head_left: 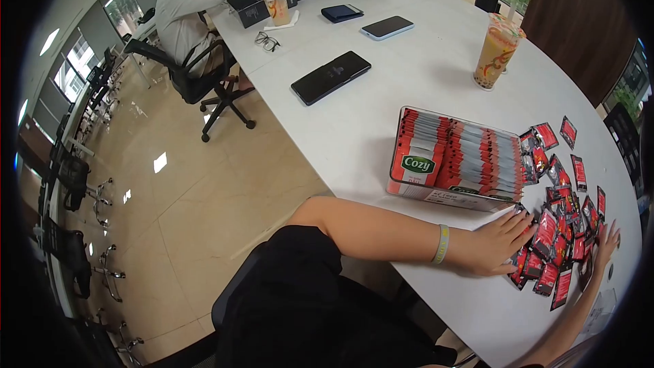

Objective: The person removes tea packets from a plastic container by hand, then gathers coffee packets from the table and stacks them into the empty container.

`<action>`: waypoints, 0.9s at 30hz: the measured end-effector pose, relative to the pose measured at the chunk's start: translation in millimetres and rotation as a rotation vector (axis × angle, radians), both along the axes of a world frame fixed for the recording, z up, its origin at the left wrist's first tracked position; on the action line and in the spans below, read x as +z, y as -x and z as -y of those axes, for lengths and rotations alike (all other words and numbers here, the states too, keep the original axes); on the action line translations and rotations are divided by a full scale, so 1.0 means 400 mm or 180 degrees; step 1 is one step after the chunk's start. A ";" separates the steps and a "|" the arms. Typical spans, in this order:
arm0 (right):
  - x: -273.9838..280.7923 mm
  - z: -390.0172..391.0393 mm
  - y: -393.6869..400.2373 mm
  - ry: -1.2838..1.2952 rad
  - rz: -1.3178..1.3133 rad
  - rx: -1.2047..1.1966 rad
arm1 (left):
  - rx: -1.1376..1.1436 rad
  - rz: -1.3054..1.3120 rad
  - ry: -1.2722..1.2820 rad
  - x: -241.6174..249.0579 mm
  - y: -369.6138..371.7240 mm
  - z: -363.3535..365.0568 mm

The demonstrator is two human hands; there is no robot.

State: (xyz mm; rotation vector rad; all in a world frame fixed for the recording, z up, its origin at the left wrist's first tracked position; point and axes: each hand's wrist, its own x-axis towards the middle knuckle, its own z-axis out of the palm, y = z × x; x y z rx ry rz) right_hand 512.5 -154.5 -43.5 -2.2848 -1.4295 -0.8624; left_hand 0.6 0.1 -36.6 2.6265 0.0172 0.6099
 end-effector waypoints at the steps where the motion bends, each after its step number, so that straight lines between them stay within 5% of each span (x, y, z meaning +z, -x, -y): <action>1: -0.033 -0.013 -0.039 0.0315 -0.1029 -0.0098 | -0.0025 0.0036 0.0018 0.007 0.003 -0.002; 2: -0.048 -0.024 -0.060 0.0633 -0.2062 -0.0202 | -0.0004 0.0049 0.0016 0.011 0.002 -0.005; 4: -0.031 -0.057 0.016 0.1312 -0.1285 -0.0400 | -0.0136 -0.0280 0.0043 0.022 0.005 -0.012; 6: -0.029 -0.093 0.106 0.0409 -0.2933 0.0506 | -0.0161 -0.0327 0.0150 0.031 0.009 -0.014; 10: 0.054 -0.139 0.335 -0.0121 -0.3663 0.1166 | -0.0083 -0.0297 0.0350 0.040 0.008 -0.008; 12: 0.050 -0.194 0.242 -0.0014 -0.3075 0.0737 | -0.0048 -0.0277 0.0433 0.043 0.008 -0.007; 14: 0.093 -0.303 0.243 -0.0317 -0.1557 0.1108 | 0.0017 -0.0263 0.0380 0.043 0.007 -0.007; 15: 0.119 -0.339 0.200 0.0092 -0.1348 0.0483 | -0.0084 -0.0281 0.0349 0.039 0.005 -0.009; 16: 0.160 -0.383 0.307 -0.0735 -0.0991 0.0412 | 0.0008 -0.0194 0.0435 0.030 0.005 -0.009; 20: 0.169 -0.526 0.273 -0.1251 -0.0479 0.0570 | 0.0063 -0.0407 0.0414 0.049 0.001 -0.014; 24: 0.166 -0.588 0.382 0.0475 -0.0809 -0.0088 | -0.0027 -0.0376 0.0363 0.051 0.005 -0.020; 27: 0.133 -0.622 0.421 0.0668 -0.1271 0.0290 | -0.0053 -0.0339 0.0498 0.056 0.005 -0.028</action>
